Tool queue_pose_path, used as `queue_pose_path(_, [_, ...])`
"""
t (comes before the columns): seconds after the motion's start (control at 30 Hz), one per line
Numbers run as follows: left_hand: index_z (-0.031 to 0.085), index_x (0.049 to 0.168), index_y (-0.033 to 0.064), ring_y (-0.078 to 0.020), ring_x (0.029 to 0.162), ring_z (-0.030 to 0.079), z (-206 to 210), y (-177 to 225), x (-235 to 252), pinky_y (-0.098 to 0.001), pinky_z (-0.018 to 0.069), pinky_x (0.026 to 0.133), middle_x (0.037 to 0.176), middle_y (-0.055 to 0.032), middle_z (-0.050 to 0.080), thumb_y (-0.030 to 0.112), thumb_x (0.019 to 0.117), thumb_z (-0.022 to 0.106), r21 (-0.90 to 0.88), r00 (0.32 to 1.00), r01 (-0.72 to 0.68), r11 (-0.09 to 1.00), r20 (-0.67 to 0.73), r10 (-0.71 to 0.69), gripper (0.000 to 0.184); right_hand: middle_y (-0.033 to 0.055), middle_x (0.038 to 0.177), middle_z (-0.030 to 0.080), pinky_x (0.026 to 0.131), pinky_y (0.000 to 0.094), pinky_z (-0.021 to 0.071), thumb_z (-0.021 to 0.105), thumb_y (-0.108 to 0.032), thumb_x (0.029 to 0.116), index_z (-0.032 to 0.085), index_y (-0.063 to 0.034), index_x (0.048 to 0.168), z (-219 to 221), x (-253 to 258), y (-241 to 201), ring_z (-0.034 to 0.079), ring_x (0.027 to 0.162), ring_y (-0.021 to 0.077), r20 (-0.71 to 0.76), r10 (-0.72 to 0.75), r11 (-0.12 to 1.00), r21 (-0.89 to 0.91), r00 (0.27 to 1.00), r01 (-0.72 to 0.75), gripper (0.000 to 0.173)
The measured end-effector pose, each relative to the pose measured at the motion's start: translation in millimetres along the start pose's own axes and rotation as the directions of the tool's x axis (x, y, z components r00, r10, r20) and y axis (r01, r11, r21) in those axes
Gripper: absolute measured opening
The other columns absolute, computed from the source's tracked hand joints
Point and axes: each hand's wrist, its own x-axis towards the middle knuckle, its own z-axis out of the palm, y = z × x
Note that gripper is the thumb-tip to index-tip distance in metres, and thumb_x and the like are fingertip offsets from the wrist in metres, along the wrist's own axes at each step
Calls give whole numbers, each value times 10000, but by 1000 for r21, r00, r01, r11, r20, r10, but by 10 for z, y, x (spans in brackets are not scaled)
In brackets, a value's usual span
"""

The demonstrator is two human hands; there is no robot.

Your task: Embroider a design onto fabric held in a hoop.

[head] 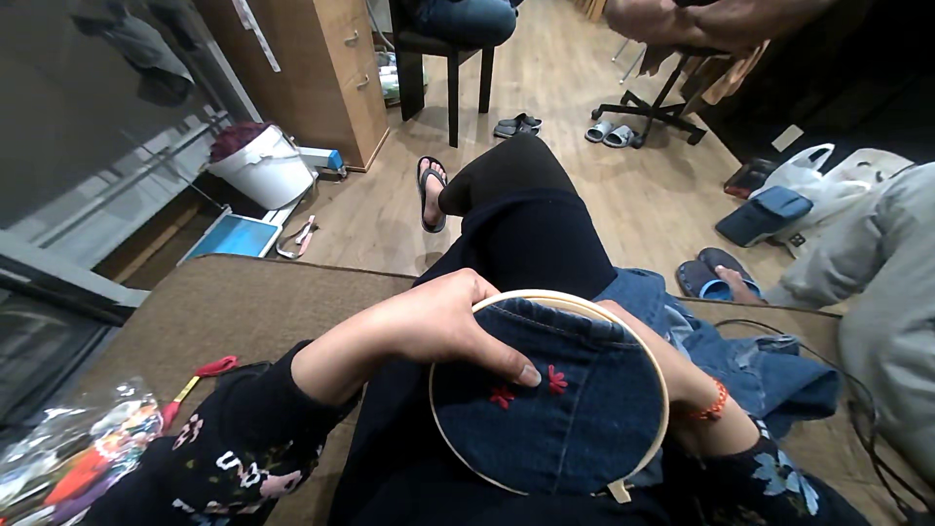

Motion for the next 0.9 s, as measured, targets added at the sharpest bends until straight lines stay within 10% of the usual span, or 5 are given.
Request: queue_pose_path(0.9, [767,811,90,-60,640,706,9,-7,-4,-229,593,581,721,-6,747,183,806,854,-7,1000,-9,1000,-9,9,127,-150,1137,717,901,134,539,613,-423,1000,715,-188,1171,6,-12,24,634,1033,-89,5,-50,999,-13,999,50,308])
